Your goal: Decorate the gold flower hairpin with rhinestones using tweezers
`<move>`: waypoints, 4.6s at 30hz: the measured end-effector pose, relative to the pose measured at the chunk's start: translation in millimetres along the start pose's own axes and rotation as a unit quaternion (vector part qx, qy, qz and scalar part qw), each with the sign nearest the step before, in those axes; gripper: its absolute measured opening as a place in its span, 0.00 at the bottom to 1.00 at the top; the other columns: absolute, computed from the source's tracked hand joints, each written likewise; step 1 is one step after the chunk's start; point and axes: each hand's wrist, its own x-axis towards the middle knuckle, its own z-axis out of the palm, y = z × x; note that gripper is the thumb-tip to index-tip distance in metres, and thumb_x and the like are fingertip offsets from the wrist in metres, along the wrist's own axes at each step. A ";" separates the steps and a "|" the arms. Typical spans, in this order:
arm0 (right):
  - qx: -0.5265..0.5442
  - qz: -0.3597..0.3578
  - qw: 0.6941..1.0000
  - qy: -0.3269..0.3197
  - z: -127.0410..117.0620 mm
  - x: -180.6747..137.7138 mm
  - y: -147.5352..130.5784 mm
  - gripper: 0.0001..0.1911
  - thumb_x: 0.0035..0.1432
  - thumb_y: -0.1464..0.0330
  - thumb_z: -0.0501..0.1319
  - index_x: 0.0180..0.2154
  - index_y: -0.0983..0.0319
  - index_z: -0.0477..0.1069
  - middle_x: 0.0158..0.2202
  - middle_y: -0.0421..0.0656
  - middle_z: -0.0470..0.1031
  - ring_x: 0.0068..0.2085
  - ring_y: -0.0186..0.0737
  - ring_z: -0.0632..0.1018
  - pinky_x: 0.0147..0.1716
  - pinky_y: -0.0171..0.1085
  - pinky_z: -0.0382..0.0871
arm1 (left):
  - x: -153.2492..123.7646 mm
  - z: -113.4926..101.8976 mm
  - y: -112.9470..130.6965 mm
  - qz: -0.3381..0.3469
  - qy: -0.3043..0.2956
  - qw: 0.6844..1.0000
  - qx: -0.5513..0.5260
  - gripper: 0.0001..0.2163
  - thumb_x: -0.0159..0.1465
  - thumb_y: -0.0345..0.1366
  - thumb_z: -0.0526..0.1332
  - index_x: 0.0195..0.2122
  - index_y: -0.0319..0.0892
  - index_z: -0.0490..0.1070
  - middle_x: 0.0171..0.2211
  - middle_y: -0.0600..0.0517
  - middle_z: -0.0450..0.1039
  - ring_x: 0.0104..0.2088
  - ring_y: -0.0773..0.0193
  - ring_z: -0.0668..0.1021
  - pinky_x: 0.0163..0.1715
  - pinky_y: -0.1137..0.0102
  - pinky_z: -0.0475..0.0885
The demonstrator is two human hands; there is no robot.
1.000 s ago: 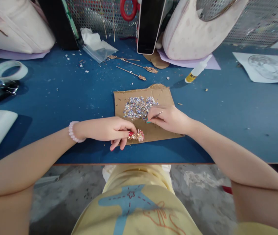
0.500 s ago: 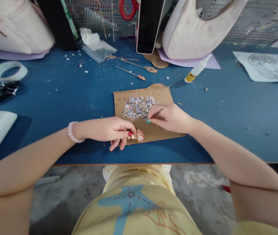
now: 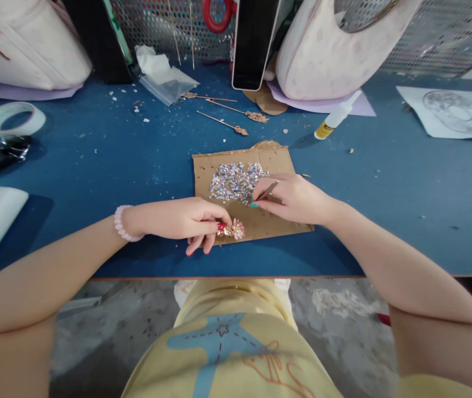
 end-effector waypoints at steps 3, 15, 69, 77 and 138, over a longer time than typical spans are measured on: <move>0.010 0.003 1.000 -0.002 -0.6 0.2 -1.1 0.07 0.67 0.69 0.57 0.38 0.61 0.74 0.33 0.43 0.79 0.37 0.41 0.78 0.40 0.37 0.67 | 0.6 0.3 1.4 -0.002 0.000 1.000 0.003 0.10 0.75 0.36 0.52 0.51 0.41 0.69 0.31 0.51 0.83 0.21 0.66 0.81 0.22 0.74 0.71; 0.070 -0.012 0.997 0.000 0.8 -0.9 -2.2 0.06 0.67 0.70 0.59 0.38 0.61 0.74 0.36 0.42 0.81 0.38 0.39 0.80 0.41 0.36 0.70 | 2.1 0.3 5.3 -0.011 0.000 1.000 0.003 0.10 0.75 0.33 0.51 0.52 0.39 0.68 0.31 0.52 0.82 0.20 0.68 0.80 0.23 0.76 0.71; 0.191 -0.081 0.978 0.028 18.8 1.8 -16.1 0.07 0.68 0.71 0.62 0.36 0.62 0.77 0.35 0.45 0.80 0.38 0.37 0.80 0.40 0.38 0.75 | -11.2 -41.3 -11.1 -0.031 -0.102 0.994 -0.004 0.08 0.71 0.35 0.60 0.42 0.42 0.79 0.33 0.50 0.83 0.23 0.68 0.80 0.23 0.77 0.70; 0.175 -0.068 0.982 0.026 7.5 2.1 -6.0 0.07 0.68 0.67 0.62 0.36 0.62 0.76 0.36 0.45 0.80 0.38 0.38 0.79 0.42 0.40 0.74 | -10.3 -37.7 -17.4 -0.022 -0.107 0.993 -0.039 0.11 0.74 0.39 0.59 0.52 0.42 0.77 0.35 0.49 0.83 0.23 0.67 0.82 0.26 0.76 0.75; 0.237 -0.130 0.959 0.090 23.5 3.9 -29.9 0.04 0.66 0.75 0.65 0.37 0.63 0.77 0.35 0.43 0.81 0.37 0.34 0.80 0.39 0.35 0.76 | 1.5 -15.4 -6.1 -0.018 -0.049 0.997 -0.059 0.11 0.71 0.34 0.57 0.52 0.38 0.74 0.33 0.50 0.83 0.24 0.65 0.84 0.22 0.76 0.74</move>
